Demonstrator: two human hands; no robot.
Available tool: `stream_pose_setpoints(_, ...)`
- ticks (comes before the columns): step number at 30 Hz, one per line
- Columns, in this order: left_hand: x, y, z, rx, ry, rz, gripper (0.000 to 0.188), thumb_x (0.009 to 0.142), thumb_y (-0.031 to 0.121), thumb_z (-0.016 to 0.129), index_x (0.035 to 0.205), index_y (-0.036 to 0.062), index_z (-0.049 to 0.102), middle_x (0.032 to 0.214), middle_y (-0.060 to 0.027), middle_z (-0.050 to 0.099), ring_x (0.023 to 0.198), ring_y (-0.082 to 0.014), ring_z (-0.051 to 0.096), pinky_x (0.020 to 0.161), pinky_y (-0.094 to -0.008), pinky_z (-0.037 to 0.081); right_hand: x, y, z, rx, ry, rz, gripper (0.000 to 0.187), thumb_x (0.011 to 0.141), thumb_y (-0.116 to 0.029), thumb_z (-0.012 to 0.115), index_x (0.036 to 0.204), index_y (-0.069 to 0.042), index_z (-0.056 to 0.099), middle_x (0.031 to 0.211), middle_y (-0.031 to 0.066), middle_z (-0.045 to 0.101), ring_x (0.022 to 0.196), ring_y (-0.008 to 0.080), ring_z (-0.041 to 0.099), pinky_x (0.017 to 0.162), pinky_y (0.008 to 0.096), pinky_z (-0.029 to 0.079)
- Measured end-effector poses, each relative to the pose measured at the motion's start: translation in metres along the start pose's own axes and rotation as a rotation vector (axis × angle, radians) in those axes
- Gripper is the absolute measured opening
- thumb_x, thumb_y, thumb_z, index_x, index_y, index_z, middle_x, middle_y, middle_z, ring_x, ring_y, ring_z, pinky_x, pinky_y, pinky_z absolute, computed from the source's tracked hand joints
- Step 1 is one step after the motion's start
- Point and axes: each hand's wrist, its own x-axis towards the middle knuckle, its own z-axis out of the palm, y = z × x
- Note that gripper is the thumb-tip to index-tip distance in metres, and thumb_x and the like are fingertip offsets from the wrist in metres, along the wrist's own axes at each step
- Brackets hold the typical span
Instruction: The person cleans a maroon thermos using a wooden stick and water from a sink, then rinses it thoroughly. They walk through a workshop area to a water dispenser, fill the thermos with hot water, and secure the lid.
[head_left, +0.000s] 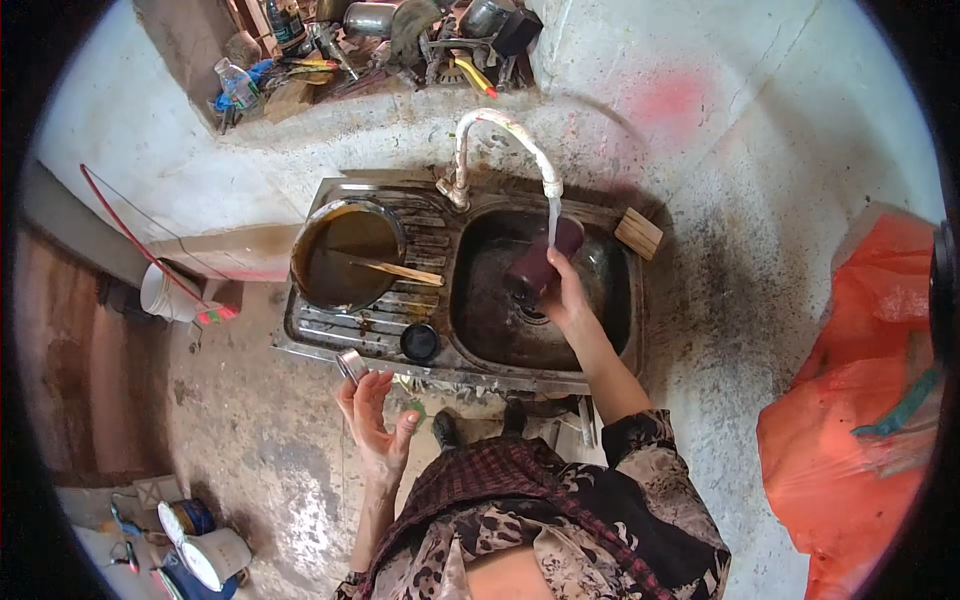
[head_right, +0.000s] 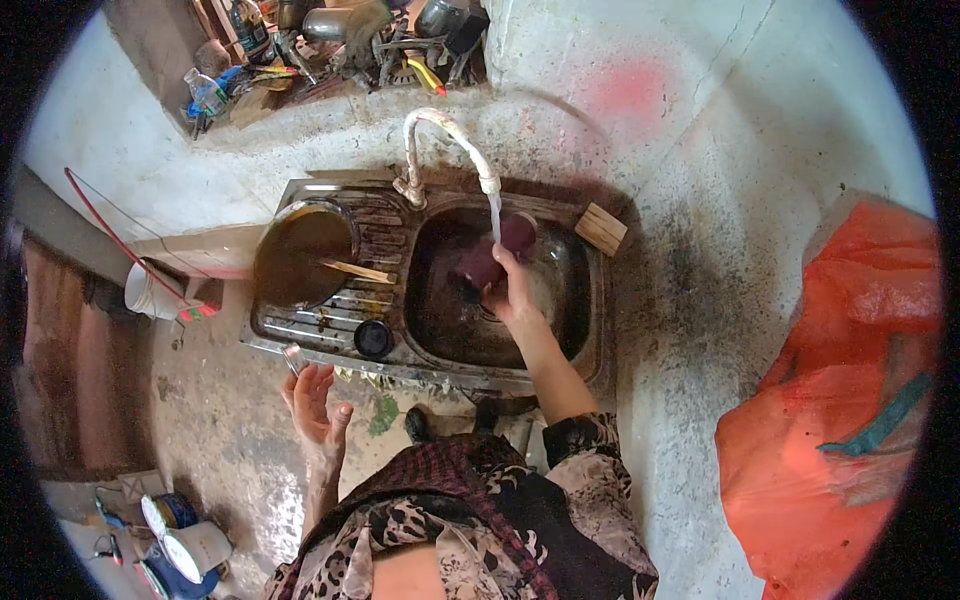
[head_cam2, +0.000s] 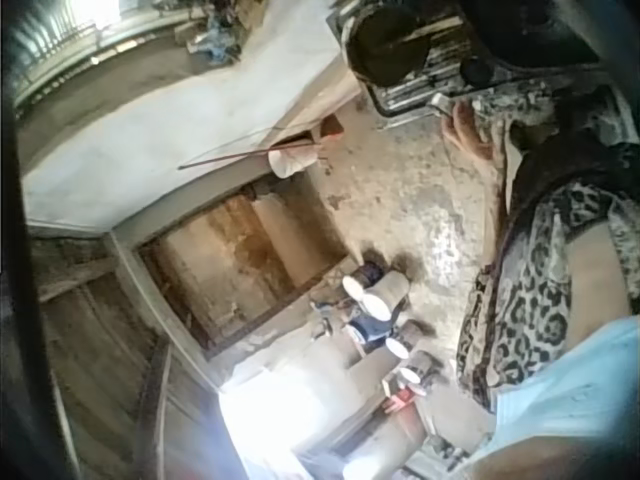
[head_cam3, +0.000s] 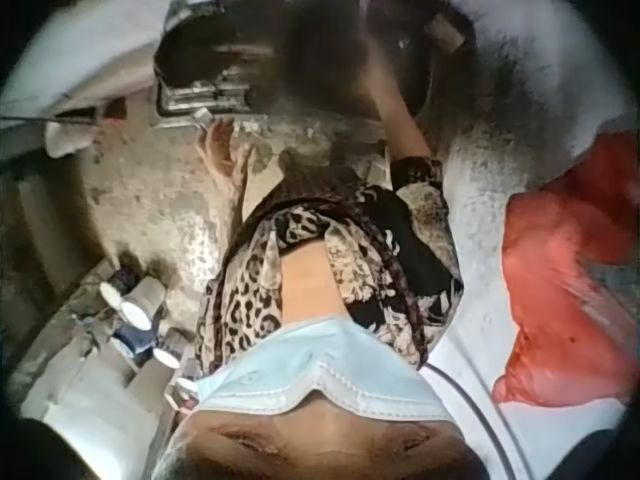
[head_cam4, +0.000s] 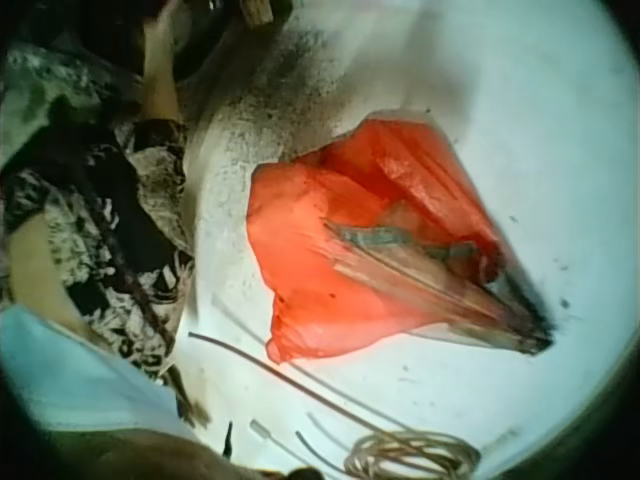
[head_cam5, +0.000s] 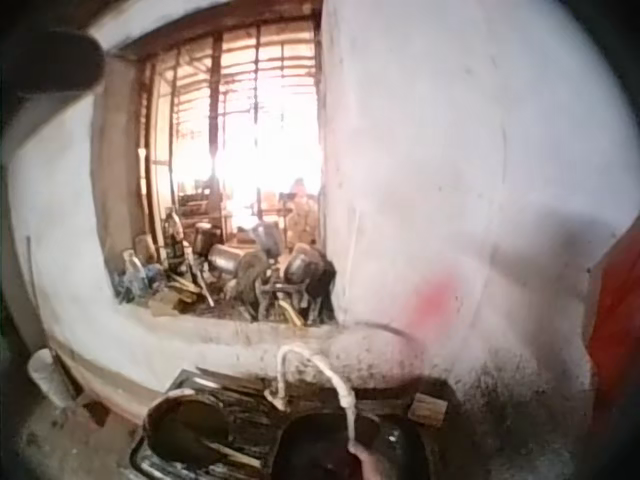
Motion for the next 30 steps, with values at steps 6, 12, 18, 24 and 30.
stream_pose_setpoints(6,-0.003,-0.003,-0.002,0.006,-0.011,-0.015,0.071,0.075,0.031,0.072,0.126,-0.0037,0.036,0.125,-0.0120,0.026,0.114,-0.0292,0.044,0.097,-0.0404,0.037,0.003,0.002,0.021,0.375,-0.038,-0.172,0.041,0.086,-0.039,0.053,0.107,-0.004,0.052,0.103,0.0103,0.057,0.098,0.0257,0.056,0.088,0.0429,0.046)
stream_pose_setpoints(12,-0.001,0.003,-0.004,0.003,0.009,-0.013,0.070,0.075,0.032,0.072,0.125,-0.0035,0.037,0.125,-0.0116,0.027,0.114,-0.0291,0.045,0.096,-0.0403,0.038,0.016,0.008,0.024,0.812,-0.091,-0.309,0.051,0.088,-0.046,0.046,0.115,-0.003,0.047,0.116,0.0141,0.051,0.107,0.0298,0.051,0.095,0.0487,0.041)
stream_pose_setpoints(18,-0.002,0.002,-0.007,0.009,0.023,-0.019,0.069,0.075,0.032,0.071,0.125,-0.0032,0.037,0.125,-0.0114,0.027,0.114,-0.0291,0.045,0.096,-0.0399,0.038,0.022,0.002,0.024,1.060,-0.002,-0.425,0.047,0.089,-0.046,0.044,0.114,-0.006,0.051,0.118,0.0119,0.052,0.112,0.0334,0.048,0.097,0.0542,0.037)
stream_pose_setpoints(24,-0.003,-0.002,-0.007,0.016,0.038,-0.016,0.069,0.075,0.032,0.071,0.125,-0.0029,0.038,0.125,-0.0116,0.028,0.114,-0.0290,0.045,0.096,-0.0395,0.038,-0.001,0.011,0.021,0.553,-0.038,-0.259,0.045,0.085,-0.039,0.055,0.116,-0.007,0.048,0.111,0.0122,0.055,0.104,0.0297,0.053,0.089,0.0456,0.046)
stream_pose_setpoints(30,0.001,-0.003,-0.007,0.009,0.044,-0.007,0.070,0.075,0.033,0.071,0.125,-0.0029,0.038,0.125,-0.0119,0.028,0.113,-0.0288,0.045,0.095,-0.0397,0.039,-0.005,0.018,-0.047,-0.528,0.253,0.045,0.040,0.076,-0.025,0.068,0.106,-0.003,0.054,0.100,0.0083,0.059,0.090,0.0244,0.057,0.079,0.0387,0.046)
